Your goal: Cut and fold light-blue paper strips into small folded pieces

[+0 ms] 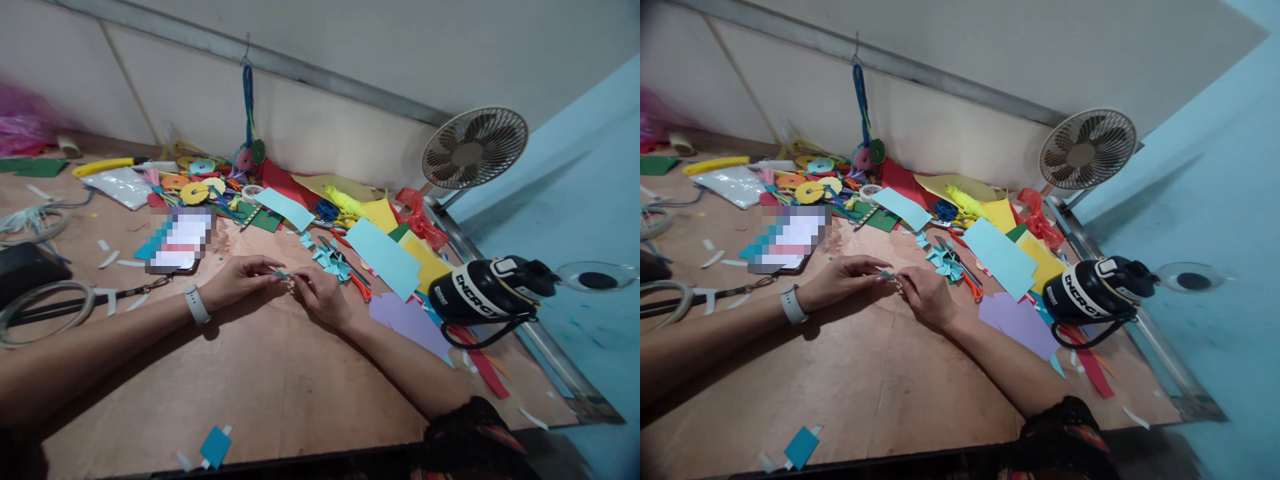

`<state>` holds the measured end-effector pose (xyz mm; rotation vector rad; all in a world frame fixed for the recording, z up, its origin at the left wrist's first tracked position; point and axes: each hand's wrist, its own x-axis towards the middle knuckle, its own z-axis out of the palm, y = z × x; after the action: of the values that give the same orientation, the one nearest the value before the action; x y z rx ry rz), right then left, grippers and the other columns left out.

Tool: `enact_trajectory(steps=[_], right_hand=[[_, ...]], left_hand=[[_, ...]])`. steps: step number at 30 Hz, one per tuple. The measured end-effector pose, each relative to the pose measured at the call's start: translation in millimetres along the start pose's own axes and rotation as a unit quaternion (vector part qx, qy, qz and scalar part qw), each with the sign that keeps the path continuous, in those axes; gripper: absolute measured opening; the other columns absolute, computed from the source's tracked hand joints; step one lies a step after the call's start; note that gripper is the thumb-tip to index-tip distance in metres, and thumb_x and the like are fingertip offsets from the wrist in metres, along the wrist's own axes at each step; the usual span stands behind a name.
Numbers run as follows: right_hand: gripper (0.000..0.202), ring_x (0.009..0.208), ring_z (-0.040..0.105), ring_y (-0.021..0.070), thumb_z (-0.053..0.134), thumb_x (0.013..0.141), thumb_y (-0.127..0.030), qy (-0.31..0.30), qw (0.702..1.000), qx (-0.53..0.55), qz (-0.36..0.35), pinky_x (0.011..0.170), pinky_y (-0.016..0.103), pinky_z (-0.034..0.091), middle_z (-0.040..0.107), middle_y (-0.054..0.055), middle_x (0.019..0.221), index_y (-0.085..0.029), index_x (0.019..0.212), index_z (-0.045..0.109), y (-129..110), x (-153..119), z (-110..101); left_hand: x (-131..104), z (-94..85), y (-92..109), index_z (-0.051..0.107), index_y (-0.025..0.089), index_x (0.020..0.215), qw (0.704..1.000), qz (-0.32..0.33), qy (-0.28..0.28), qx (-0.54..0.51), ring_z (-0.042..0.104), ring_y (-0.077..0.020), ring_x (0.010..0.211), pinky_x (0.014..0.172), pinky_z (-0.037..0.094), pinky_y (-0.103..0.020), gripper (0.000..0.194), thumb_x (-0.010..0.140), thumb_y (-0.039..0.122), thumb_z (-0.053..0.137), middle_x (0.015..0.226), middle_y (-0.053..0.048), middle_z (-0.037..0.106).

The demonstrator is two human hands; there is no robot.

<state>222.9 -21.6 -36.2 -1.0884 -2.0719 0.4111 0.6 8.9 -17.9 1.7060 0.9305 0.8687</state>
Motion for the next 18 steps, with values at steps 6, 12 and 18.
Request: enact_trajectory(steps=[6,12,18], right_hand=[[0.028,0.079,0.066,0.0197,0.044,0.1,-0.034,-0.01,1.0,-0.003,-0.005,0.072,0.031,0.048,0.073,0.008,0.089,-0.02,0.098,0.068,-1.2,0.8,-0.3],[0.026,0.081,0.068,0.0185,0.044,0.1,-0.032,-0.006,1.0,-0.015,-0.024,0.073,0.029,0.05,0.074,0.007,0.089,-0.02,0.099,0.068,-1.6,1.2,-0.2],[0.023,0.08,0.069,0.0167,0.046,0.1,-0.027,0.03,0.995,-0.045,-0.083,0.071,0.027,0.051,0.075,0.007,0.09,-0.018,0.097,0.067,3.6,0.9,2.9]], left_hand=[[-1.2,1.4,3.6,0.077,0.022,0.105,1.0,-0.004,-0.011,0.012,0.074,-0.0221,0.081,0.069,0.059,-0.027,0.032,0.078,0.038,0.076,0.094,-0.007,0.079],[-1.2,1.4,3.6,0.077,0.021,0.105,0.999,0.016,-0.013,0.026,0.074,-0.0223,0.083,0.071,0.06,-0.027,0.032,0.079,0.04,0.074,0.099,-0.008,0.078],[-2.0,-0.3,5.5,0.073,0.017,0.111,0.998,0.006,-0.04,0.058,0.074,-0.0237,0.09,0.079,0.06,-0.031,0.039,0.082,0.043,0.071,0.104,-0.009,0.077]])
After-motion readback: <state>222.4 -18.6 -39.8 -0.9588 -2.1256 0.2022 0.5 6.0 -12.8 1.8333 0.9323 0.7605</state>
